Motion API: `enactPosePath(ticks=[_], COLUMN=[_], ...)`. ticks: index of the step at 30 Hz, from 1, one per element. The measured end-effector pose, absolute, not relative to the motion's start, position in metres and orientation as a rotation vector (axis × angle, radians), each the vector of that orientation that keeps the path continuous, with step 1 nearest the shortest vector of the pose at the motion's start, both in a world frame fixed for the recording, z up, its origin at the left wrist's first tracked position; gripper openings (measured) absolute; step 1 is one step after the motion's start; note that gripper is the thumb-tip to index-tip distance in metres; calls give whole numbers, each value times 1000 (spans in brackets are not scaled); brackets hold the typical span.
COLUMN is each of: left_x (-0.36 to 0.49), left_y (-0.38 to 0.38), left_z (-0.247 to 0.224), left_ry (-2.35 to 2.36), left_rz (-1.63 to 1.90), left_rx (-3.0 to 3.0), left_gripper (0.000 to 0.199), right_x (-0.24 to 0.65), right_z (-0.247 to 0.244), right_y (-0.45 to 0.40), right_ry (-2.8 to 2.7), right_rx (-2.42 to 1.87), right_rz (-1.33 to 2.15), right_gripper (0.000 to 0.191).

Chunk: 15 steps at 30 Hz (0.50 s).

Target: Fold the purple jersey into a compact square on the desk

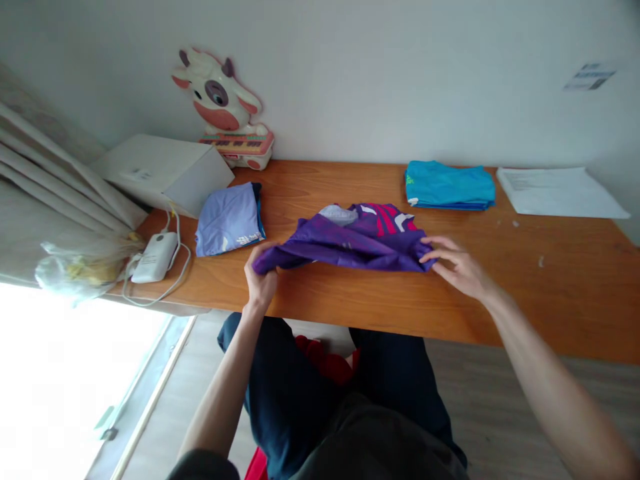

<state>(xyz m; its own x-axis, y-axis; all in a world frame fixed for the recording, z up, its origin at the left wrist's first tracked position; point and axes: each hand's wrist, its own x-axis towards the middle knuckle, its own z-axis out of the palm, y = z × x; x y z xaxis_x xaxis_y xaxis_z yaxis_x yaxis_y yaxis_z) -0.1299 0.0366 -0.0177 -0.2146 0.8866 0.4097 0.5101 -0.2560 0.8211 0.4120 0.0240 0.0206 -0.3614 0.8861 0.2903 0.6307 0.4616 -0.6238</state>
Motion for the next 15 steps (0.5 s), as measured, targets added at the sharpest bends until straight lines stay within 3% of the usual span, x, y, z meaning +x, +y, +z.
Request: enactPosePath(ticks=[2, 5, 7, 10, 15], left_x=[-120, -108, -107, -117, -142], left_y=[16, -3, -5, -3, -24], left_z=[-22, -23, -21, -15, -6], left_ry=[1608, 1595, 1569, 1589, 1498], left_rz=[1385, 1260, 1114, 980, 1236], left_rx=[1730, 1859, 2012, 2069, 1920], left_gripper=[37, 53, 63, 52, 18], right_x=[408, 396, 388, 388, 417], right_z=[2, -11, -12, -2, 26], right_y=[7, -3, 0, 6, -26], right_ry=[-2203, -2251, -2279, -2221, -1974], right_rx=[-1291, -1387, -1444, -1414, -1384], right_rz=[617, 471, 343, 281, 567], right_gripper=[21, 49, 44, 25, 26])
